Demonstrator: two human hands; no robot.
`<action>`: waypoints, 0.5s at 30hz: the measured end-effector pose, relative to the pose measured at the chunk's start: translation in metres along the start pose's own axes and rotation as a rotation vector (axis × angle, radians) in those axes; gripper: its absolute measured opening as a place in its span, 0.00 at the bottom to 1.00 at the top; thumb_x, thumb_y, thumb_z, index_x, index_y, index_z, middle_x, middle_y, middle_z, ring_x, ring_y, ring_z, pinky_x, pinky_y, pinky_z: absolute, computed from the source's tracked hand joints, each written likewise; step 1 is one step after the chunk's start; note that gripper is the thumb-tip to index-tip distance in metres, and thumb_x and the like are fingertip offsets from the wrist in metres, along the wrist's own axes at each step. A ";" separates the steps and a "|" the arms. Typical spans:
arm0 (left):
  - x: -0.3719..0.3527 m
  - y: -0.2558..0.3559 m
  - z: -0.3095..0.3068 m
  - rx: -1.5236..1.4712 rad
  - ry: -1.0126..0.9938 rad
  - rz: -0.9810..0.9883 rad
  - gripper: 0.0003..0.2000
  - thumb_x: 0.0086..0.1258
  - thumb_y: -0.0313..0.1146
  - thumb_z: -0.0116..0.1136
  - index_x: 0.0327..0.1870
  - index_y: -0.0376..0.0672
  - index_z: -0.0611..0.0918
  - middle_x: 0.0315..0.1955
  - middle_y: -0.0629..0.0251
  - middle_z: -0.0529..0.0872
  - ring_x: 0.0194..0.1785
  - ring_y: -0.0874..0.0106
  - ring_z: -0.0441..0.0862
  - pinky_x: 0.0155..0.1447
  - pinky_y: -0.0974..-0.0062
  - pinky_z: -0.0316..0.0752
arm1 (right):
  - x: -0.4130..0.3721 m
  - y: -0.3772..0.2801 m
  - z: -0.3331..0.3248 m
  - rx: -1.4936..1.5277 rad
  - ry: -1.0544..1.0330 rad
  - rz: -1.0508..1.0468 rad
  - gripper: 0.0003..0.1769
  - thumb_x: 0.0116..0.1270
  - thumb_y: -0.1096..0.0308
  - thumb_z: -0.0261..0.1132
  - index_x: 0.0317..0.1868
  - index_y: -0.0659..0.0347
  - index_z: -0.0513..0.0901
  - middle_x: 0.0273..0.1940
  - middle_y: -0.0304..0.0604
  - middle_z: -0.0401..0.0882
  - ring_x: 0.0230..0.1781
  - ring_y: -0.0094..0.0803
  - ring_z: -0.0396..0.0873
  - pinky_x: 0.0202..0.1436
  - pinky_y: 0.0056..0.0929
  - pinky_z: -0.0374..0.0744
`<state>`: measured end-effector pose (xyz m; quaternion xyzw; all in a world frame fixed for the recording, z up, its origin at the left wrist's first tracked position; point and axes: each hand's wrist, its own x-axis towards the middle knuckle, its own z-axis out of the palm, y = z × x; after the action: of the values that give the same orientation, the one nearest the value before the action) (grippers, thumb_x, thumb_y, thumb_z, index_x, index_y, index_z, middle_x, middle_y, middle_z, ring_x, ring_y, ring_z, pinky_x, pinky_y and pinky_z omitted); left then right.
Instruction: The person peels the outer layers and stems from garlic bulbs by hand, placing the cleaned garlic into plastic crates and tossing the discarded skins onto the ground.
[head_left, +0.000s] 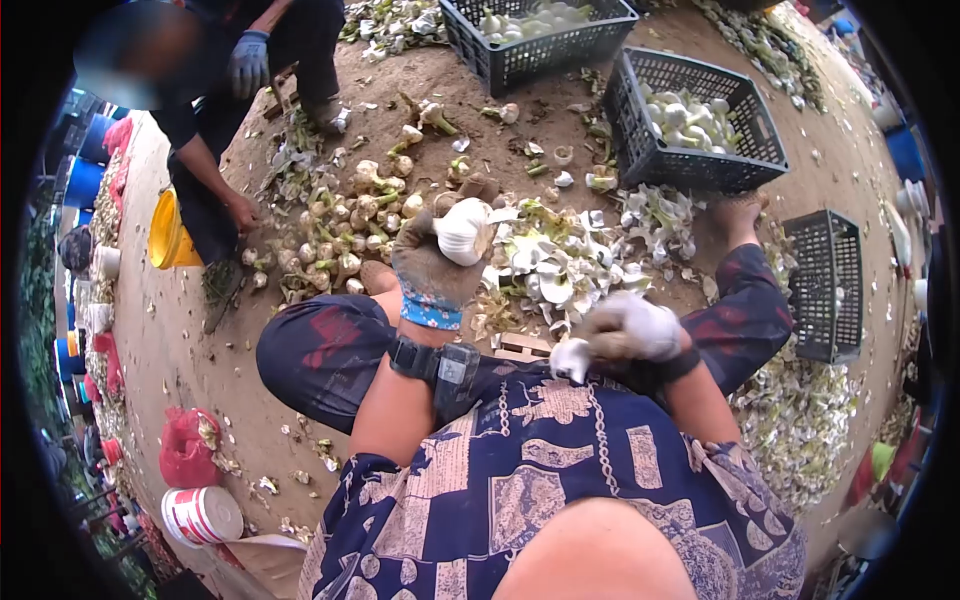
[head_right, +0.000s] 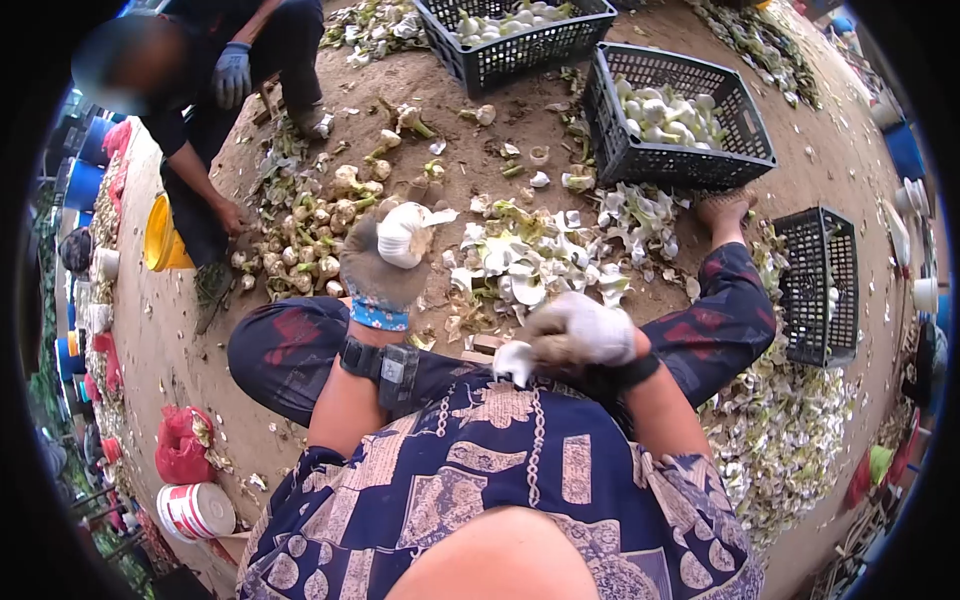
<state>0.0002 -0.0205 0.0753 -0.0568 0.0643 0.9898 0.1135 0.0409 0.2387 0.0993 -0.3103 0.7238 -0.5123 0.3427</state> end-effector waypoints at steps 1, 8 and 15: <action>0.001 0.000 0.002 -0.009 0.070 0.008 0.16 0.63 0.41 0.50 0.38 0.37 0.82 0.54 0.47 0.75 0.62 0.53 0.68 0.63 0.51 0.66 | -0.004 -0.012 -0.003 0.039 0.081 0.150 0.16 0.58 0.58 0.62 0.38 0.63 0.83 0.28 0.51 0.81 0.25 0.38 0.80 0.33 0.33 0.78; 0.008 -0.026 -0.004 0.023 0.342 -0.289 0.21 0.67 0.49 0.45 0.27 0.38 0.79 0.43 0.45 0.80 0.51 0.47 0.75 0.59 0.51 0.70 | 0.048 -0.036 -0.002 -0.660 0.611 0.047 0.23 0.57 0.58 0.64 0.50 0.59 0.74 0.34 0.55 0.80 0.36 0.50 0.80 0.36 0.40 0.78; 0.014 -0.014 -0.015 -0.043 0.295 -0.097 0.19 0.62 0.42 0.48 0.40 0.32 0.80 0.44 0.47 0.81 0.52 0.55 0.77 0.61 0.57 0.70 | 0.063 -0.025 0.034 -0.498 0.189 -0.050 0.04 0.58 0.70 0.60 0.33 0.60 0.80 0.25 0.47 0.79 0.26 0.42 0.79 0.30 0.36 0.76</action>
<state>-0.0083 -0.0065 0.0569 -0.2069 0.0564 0.9653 0.1490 0.0349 0.1629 0.1036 -0.3536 0.8484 -0.3536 0.1738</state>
